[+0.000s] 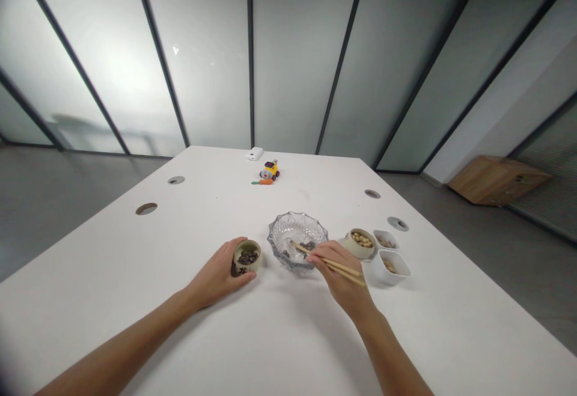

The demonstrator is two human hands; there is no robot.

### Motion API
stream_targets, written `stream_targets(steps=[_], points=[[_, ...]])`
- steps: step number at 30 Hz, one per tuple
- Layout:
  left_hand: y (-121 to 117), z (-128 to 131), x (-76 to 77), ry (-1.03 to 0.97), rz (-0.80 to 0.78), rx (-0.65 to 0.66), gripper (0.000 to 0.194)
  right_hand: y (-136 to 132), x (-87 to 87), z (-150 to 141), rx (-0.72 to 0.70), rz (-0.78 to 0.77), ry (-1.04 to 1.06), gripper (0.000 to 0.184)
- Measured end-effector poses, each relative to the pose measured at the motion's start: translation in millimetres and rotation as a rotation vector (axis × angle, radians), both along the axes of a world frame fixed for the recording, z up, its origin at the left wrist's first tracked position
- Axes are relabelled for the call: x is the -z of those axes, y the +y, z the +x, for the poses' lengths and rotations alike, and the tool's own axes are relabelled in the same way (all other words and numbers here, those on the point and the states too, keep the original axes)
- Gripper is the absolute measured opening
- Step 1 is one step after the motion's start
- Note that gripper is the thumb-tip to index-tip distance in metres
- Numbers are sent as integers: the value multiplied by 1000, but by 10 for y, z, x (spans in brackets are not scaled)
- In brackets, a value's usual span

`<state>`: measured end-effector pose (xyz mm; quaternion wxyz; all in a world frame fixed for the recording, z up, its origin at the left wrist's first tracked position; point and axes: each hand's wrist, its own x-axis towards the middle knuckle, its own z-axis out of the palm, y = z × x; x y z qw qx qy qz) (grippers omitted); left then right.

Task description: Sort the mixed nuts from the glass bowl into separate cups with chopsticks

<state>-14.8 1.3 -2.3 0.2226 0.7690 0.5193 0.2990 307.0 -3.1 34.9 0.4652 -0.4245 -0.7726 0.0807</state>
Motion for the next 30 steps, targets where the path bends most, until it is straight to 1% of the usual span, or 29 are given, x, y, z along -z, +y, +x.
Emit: stream_targets(steps=[3, 8, 15, 22, 27, 30], points=[[-2, 7, -12, -2, 1, -2, 61, 0, -5, -26, -7, 19, 5, 35], [0, 8, -10, -6, 16, 14, 58, 17, -3, -1, 58, 54, 43, 33], [3, 5, 3, -17, 15, 7, 61, 89, 82, 9, 97, 0, 53, 41], [4, 6, 9, -14, -5, 0, 64, 105, 128, 27, 71, 7, 15, 38], [-6, 3, 13, -16, -15, -11, 66, 90, 113, 30, 63, 9, -14, 35], [-7, 1, 17, -9, -20, -14, 67, 77, 90, 18, 69, 39, -14, 35]])
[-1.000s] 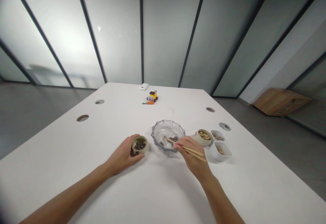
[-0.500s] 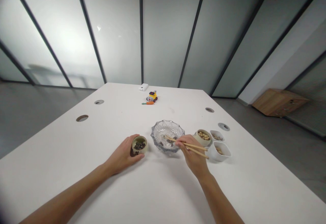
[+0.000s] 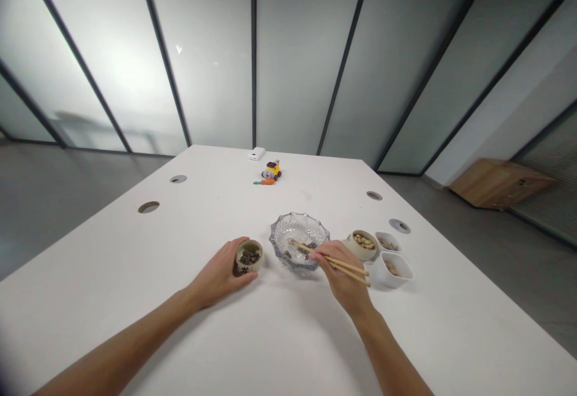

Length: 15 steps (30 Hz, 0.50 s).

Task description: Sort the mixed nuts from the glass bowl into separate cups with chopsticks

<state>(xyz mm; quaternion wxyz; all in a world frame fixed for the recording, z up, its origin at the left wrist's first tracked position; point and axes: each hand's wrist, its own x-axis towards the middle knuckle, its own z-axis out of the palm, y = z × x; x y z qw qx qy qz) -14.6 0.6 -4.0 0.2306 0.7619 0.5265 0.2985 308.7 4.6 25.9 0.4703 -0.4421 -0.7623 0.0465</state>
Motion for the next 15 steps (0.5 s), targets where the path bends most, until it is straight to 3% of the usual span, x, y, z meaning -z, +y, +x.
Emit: stream_targets(steps=[9, 15], points=[[3, 13, -14, -15, 30, 0, 65, -96, -126, -77, 37, 131, 225, 21], [0, 24, -28, -9, 23, -2, 65, -252, -204, -279, -84, 63, 346, 25]])
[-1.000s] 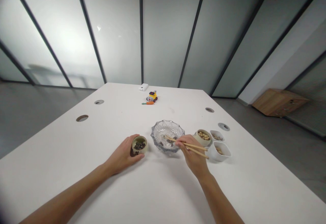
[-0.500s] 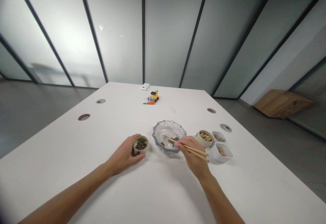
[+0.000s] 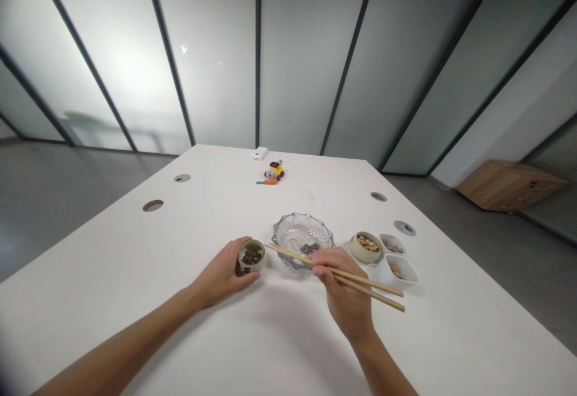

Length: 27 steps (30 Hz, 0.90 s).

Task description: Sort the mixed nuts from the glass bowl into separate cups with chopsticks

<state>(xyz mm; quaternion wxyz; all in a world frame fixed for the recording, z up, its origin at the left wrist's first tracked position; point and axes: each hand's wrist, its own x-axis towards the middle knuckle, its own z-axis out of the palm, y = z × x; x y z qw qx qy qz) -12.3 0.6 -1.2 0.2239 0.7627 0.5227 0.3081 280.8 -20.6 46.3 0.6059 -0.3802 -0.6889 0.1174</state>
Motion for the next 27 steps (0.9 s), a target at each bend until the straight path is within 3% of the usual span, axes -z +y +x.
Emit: stream_targets(steps=[7, 11, 18, 27], points=[[-2, -12, 6, -6, -3, 5, 64, 128, -11, 339, 202, 16, -188, 38], [-2, -14, -1, 1, -6, -4, 63, 239, 62, 470, 185, -38, -322, 45], [11, -25, 15, 16, -16, 12, 63, 284, 180, 484, 154, -81, -371, 42], [-1, -21, 22, 5, -23, 17, 66, 269, 188, 471, 148, -95, -376, 41]])
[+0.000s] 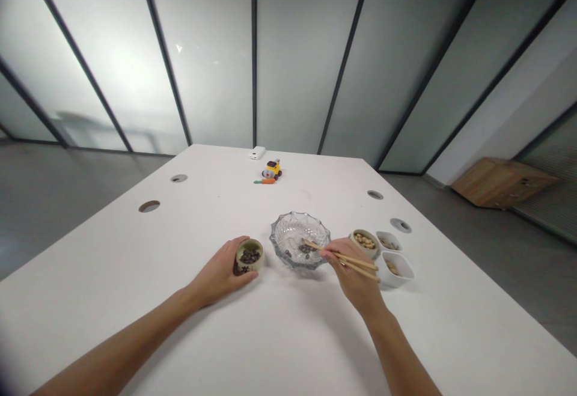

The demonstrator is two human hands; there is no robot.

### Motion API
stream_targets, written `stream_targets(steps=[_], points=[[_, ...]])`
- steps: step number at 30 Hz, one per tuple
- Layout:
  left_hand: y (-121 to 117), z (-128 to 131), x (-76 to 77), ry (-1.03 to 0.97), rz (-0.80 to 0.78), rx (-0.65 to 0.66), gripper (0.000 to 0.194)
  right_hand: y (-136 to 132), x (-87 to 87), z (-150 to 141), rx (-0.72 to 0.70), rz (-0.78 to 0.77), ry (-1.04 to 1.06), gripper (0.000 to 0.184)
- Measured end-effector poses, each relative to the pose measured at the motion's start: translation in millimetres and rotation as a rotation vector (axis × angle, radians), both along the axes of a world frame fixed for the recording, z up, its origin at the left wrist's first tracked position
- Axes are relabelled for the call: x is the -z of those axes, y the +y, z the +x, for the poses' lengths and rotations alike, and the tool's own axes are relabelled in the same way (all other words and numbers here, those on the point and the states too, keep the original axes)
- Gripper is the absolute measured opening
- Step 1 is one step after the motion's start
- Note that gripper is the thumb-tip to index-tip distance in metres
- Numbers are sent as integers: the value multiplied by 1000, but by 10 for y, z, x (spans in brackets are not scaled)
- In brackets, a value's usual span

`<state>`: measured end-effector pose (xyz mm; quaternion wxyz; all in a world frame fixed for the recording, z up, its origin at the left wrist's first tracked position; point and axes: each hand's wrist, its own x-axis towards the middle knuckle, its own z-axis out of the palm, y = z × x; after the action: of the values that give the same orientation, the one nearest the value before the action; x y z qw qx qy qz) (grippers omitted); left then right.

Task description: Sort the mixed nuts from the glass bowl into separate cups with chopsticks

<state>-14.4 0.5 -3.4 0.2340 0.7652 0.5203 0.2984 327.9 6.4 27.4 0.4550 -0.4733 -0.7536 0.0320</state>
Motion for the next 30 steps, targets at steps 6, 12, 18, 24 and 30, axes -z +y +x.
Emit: stream_targets(steps=[6, 12, 18, 24, 30], points=[[24, -13, 30, 0, 19, 15, 64, 16, -1, -21, 9, 44, 5, 42], [16, -8, 8, 6, 3, 19, 63, 14, -16, -27, -3, 59, -35, 38], [7, -1, -17, 10, 0, 11, 64, 19, -41, -19, -4, 113, -58, 38], [5, 12, -13, 15, -4, -10, 66, -18, -70, -94, 13, 197, 127, 28], [1, 15, -13, 5, 16, -13, 65, -253, -142, -499, -156, 109, 308, 19]])
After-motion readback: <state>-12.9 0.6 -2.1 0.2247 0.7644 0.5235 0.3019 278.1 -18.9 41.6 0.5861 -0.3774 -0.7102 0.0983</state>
